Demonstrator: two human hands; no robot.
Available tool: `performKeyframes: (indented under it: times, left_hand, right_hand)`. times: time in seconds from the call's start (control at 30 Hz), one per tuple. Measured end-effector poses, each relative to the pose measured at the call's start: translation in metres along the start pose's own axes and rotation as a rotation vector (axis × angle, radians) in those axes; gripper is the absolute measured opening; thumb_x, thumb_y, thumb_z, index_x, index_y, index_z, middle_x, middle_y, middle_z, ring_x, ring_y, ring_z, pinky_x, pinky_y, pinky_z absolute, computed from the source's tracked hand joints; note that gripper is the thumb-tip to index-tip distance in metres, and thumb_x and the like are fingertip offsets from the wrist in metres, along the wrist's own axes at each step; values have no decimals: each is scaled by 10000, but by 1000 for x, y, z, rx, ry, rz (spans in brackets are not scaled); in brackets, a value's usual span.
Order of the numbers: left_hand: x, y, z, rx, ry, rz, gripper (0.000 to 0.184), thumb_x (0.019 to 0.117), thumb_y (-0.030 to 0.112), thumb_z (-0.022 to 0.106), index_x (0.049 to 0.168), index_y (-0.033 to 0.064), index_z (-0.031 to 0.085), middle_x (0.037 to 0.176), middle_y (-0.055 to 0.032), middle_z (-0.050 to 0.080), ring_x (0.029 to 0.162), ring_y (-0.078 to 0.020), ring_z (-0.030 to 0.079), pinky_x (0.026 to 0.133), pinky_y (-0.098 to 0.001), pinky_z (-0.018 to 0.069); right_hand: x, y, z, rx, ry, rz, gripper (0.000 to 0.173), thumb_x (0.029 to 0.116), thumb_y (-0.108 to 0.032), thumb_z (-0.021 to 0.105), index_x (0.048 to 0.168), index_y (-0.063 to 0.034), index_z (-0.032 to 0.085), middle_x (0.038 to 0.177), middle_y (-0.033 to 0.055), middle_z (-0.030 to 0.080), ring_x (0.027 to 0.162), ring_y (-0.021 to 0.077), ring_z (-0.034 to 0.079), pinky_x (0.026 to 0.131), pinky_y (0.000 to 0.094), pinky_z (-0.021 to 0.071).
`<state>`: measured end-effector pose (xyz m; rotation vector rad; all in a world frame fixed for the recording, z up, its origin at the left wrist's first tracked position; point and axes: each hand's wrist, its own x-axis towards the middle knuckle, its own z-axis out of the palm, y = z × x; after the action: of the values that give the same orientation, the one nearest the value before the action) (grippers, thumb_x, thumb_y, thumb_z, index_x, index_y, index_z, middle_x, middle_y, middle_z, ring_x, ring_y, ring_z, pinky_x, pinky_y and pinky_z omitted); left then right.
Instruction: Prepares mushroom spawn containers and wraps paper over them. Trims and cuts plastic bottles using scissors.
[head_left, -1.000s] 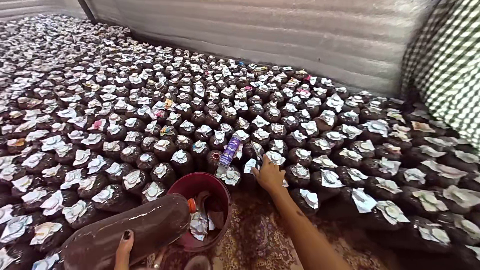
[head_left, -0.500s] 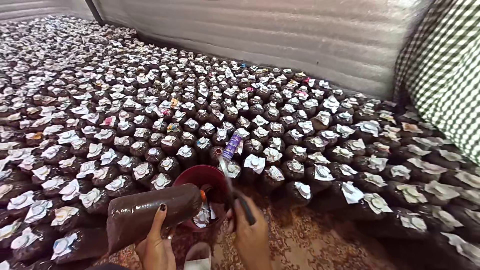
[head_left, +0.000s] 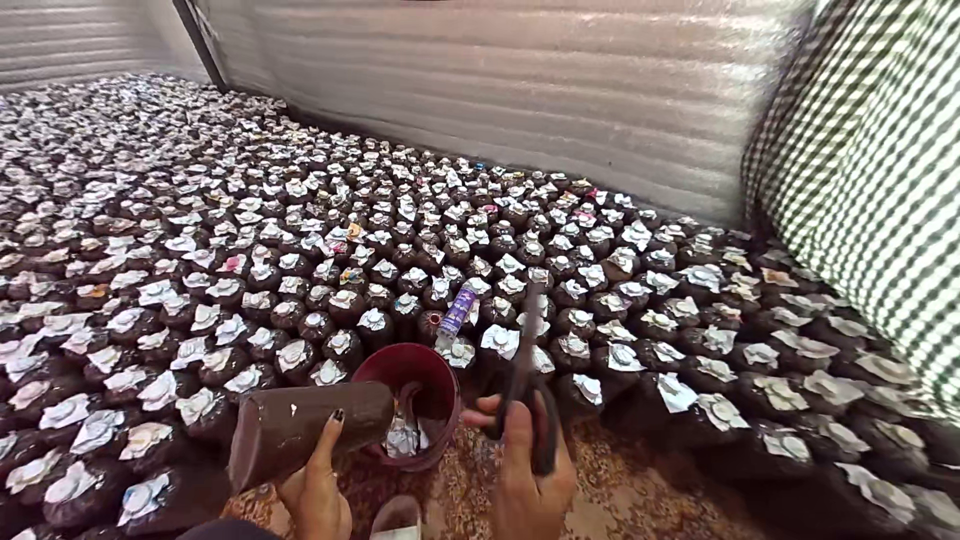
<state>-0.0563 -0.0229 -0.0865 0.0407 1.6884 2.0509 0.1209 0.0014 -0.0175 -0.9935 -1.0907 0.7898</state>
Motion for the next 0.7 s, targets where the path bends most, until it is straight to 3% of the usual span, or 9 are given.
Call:
performKeyframes:
  times: [0.07, 0.13, 0.2, 0.27, 0.4, 0.47, 0.53, 0.6, 0.7]
  left_hand:
    - [-4, 4, 3, -13, -10, -33, 624, 832, 57, 827, 1367, -1, 513, 1173, -170, 683, 1025, -277, 702, 800, -468, 630]
    - [-8, 2, 1, 2, -7, -52, 645, 834, 82, 832, 1384, 8, 504, 1199, -177, 676, 1051, -285, 691, 817, -479, 619]
    - [-4, 0, 0, 46, -31, 24, 764, 800, 56, 848, 1438, -5, 431, 1274, -179, 638, 1125, -265, 654, 881, -465, 591]
    - [-1, -2, -6, 47, -14, 32, 741, 804, 59, 845, 1428, -5, 452, 1269, -170, 648, 1123, -256, 663, 887, -459, 599]
    - [-3, 4, 0, 24, 6, -74, 644, 836, 118, 836, 1382, 20, 508, 1176, -171, 670, 1011, -281, 680, 769, -473, 603]
    - [-5, 5, 2, 23, -3, -94, 633, 840, 118, 831, 1379, 11, 517, 1200, -181, 668, 1044, -300, 679, 803, -500, 605]
    - [-8, 5, 2, 26, -19, -115, 611, 863, 139, 813, 1381, 8, 515, 1222, -178, 659, 1075, -297, 668, 833, -511, 597]
    - [-9, 3, 1, 67, -29, -70, 583, 861, 135, 812, 1345, -24, 526, 1184, -169, 670, 1031, -250, 675, 824, -448, 597]
    - [0, 0, -5, 56, -31, -21, 642, 829, 107, 836, 1364, -17, 502, 1185, -163, 668, 1025, -235, 677, 803, -431, 603]
  right_hand:
    - [-26, 27, 3, -51, -25, 14, 337, 1059, -122, 479, 1242, 151, 553, 951, 79, 734, 867, 155, 742, 828, 335, 648]
    - [-63, 63, 4, -157, -261, 449, 279, 1051, -151, 534, 1150, 87, 640, 788, 54, 697, 671, 98, 669, 671, 297, 595]
    - [-60, 80, 5, -114, -426, 768, 317, 1089, -193, 474, 1158, 76, 628, 743, 98, 682, 581, 164, 649, 595, 350, 582]
    - [-38, 57, -1, -8, -351, 725, 308, 1096, -170, 446, 1174, 82, 604, 741, 101, 688, 565, 167, 655, 552, 332, 584]
    - [10, -5, -9, 64, -23, 82, 334, 1071, -100, 458, 1297, 138, 522, 899, 106, 741, 717, 178, 728, 657, 323, 646]
    - [-4, 6, -5, 29, 32, -34, 410, 1048, -96, 489, 1357, 172, 447, 968, 124, 725, 797, 181, 732, 725, 341, 652]
    - [-50, 45, 1, -101, -108, 226, 383, 998, -77, 581, 1304, 151, 556, 872, 97, 710, 701, 121, 684, 660, 315, 615]
    - [-71, 74, 2, -170, -367, 661, 281, 1004, -134, 600, 1192, 70, 649, 764, 108, 693, 618, 171, 656, 635, 380, 584]
    - [-39, 53, -3, -57, -377, 713, 283, 1027, -144, 574, 1218, 56, 632, 743, 91, 696, 553, 154, 641, 522, 322, 559]
